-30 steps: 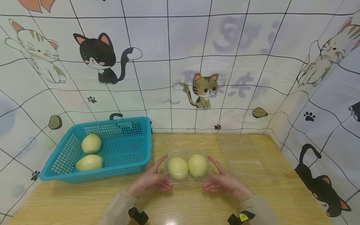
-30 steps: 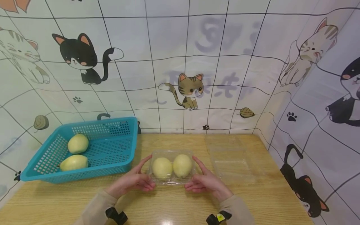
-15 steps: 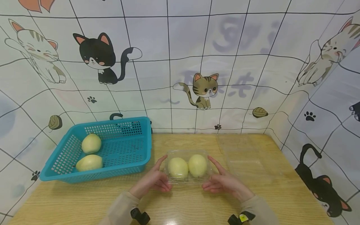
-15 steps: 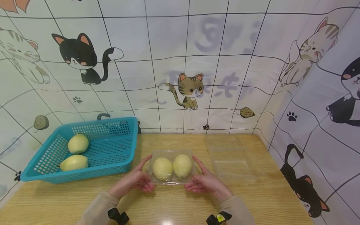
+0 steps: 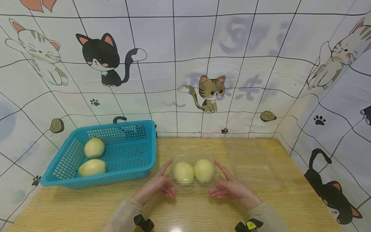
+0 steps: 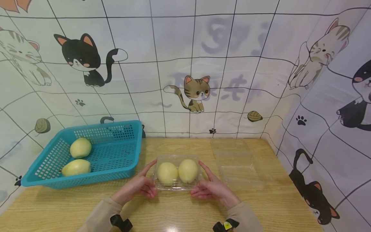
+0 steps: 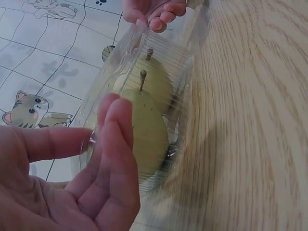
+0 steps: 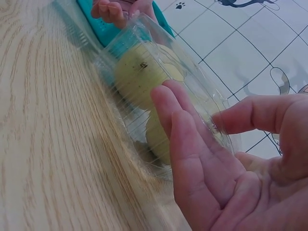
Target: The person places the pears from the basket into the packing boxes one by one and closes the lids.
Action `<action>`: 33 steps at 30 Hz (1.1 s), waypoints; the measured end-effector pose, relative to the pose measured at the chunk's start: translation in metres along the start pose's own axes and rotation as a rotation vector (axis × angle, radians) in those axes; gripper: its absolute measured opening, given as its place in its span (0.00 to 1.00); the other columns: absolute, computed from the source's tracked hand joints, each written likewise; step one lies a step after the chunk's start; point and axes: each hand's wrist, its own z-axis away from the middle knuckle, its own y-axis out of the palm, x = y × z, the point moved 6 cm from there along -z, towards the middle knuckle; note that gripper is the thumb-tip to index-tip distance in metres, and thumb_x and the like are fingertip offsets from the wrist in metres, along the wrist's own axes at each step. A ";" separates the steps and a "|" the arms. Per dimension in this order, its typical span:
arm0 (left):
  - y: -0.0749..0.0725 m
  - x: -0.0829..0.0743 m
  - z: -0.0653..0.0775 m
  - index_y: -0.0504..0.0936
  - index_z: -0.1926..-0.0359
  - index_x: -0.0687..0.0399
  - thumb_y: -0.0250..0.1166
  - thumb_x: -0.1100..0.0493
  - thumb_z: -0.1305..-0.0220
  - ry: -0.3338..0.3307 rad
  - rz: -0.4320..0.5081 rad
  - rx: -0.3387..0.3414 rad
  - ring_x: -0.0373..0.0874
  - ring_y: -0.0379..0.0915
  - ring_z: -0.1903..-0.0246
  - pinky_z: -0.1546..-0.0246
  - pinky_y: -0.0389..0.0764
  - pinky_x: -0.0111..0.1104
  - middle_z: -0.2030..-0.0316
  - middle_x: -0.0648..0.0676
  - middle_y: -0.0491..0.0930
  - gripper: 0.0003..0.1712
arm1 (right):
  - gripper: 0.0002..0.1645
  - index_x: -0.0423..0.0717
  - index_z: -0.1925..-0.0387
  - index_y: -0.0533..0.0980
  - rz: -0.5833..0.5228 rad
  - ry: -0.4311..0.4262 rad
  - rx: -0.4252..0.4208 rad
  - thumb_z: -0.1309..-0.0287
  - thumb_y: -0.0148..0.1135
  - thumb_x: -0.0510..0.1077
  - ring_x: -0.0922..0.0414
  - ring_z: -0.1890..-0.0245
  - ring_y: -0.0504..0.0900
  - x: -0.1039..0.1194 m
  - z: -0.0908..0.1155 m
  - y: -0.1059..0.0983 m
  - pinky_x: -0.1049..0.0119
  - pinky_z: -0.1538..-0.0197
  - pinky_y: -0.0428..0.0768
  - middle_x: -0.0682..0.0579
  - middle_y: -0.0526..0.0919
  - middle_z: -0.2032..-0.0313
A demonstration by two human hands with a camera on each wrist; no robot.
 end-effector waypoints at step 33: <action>0.000 -0.010 0.014 0.38 0.25 0.60 0.55 0.68 0.31 0.121 -0.158 0.105 0.53 0.80 0.73 0.67 0.83 0.42 0.74 0.61 0.80 0.44 | 0.47 0.32 0.27 0.33 0.222 -0.178 0.000 0.35 0.52 0.31 0.35 0.59 0.82 0.017 0.011 0.007 0.48 0.53 0.80 0.31 0.82 0.64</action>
